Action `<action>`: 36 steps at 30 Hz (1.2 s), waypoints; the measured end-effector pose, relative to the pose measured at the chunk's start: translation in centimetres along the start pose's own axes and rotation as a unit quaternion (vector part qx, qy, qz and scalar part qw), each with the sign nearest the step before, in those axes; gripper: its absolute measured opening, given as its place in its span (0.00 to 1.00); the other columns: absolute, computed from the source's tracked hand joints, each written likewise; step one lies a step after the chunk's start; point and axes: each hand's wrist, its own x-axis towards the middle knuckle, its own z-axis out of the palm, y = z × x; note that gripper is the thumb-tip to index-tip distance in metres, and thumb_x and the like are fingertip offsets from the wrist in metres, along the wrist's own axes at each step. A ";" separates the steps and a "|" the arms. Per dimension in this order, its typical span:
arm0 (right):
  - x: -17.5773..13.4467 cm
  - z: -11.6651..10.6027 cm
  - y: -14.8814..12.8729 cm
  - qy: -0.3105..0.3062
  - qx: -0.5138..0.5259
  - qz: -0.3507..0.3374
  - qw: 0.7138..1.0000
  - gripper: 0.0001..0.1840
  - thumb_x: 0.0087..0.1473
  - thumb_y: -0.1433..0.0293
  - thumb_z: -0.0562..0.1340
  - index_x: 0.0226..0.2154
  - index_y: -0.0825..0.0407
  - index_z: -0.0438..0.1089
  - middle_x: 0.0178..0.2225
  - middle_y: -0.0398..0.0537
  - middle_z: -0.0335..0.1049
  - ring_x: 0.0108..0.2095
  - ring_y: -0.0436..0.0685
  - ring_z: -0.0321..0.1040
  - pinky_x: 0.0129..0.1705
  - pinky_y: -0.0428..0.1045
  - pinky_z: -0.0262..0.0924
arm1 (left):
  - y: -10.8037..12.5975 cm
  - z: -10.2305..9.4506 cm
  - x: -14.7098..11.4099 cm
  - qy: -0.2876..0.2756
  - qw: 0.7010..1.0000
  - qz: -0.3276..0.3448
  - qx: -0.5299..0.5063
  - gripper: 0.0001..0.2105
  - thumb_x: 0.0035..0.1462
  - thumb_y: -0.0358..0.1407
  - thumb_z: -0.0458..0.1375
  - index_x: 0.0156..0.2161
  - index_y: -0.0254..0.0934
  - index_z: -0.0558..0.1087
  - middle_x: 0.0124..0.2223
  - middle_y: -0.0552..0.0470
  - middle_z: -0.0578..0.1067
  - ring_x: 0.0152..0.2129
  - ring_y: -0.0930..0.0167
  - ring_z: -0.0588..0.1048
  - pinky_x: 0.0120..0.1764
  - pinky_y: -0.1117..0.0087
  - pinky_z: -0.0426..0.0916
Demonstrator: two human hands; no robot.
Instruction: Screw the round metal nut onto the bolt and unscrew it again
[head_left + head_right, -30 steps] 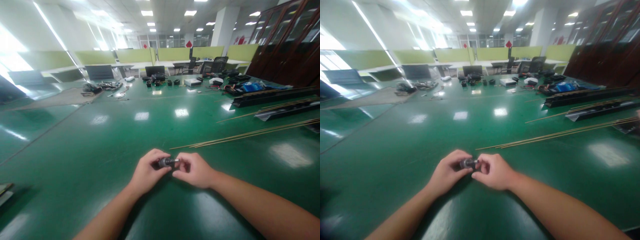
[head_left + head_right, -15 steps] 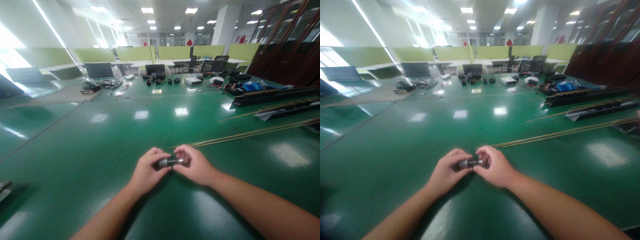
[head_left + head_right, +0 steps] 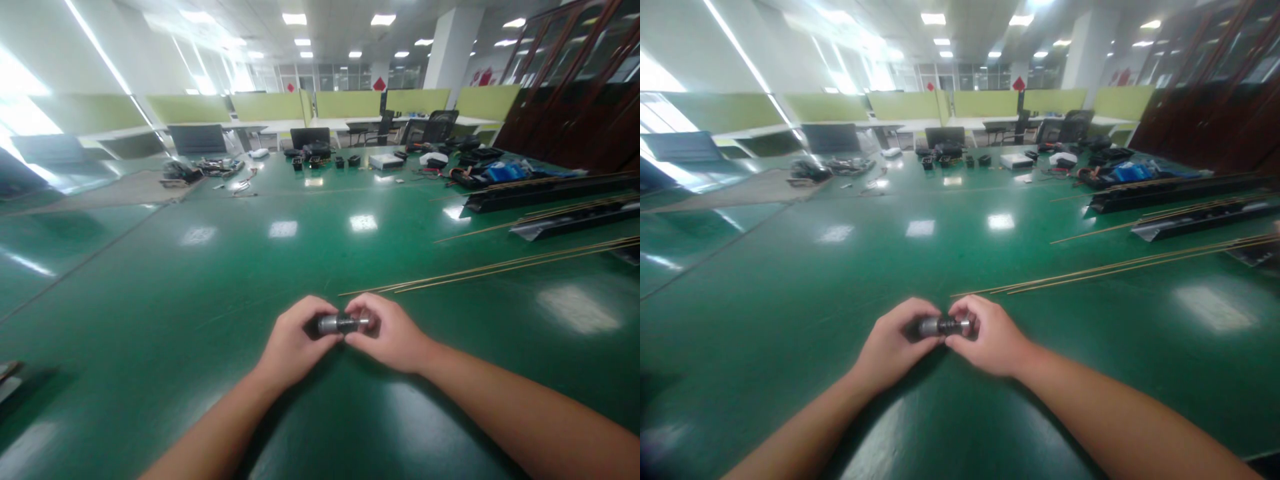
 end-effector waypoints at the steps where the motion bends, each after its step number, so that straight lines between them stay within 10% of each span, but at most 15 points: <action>1: 0.0 0.0 0.0 0.000 -0.003 -0.001 1.000 0.18 0.46 0.72 0.68 0.42 0.51 0.69 0.37 0.45 0.71 0.31 0.51 0.66 0.34 0.46 0.62 | 0.1 0.0 0.0 -0.004 1.000 0.002 -0.001 0.09 0.52 0.31 0.64 0.40 0.38 0.74 0.39 0.51 0.76 0.37 0.70 0.74 0.41 0.70 0.68; 36: 0.0 0.2 0.4 -0.007 0.038 0.007 0.999 0.22 0.50 0.75 0.64 0.49 0.51 0.65 0.36 0.44 0.70 0.30 0.49 0.66 0.34 0.46 0.64 | 0.0 0.3 -0.1 -0.026 0.997 -0.071 -0.023 0.11 0.58 0.38 0.60 0.45 0.38 0.70 0.40 0.52 0.75 0.36 0.70 0.73 0.41 0.71 0.68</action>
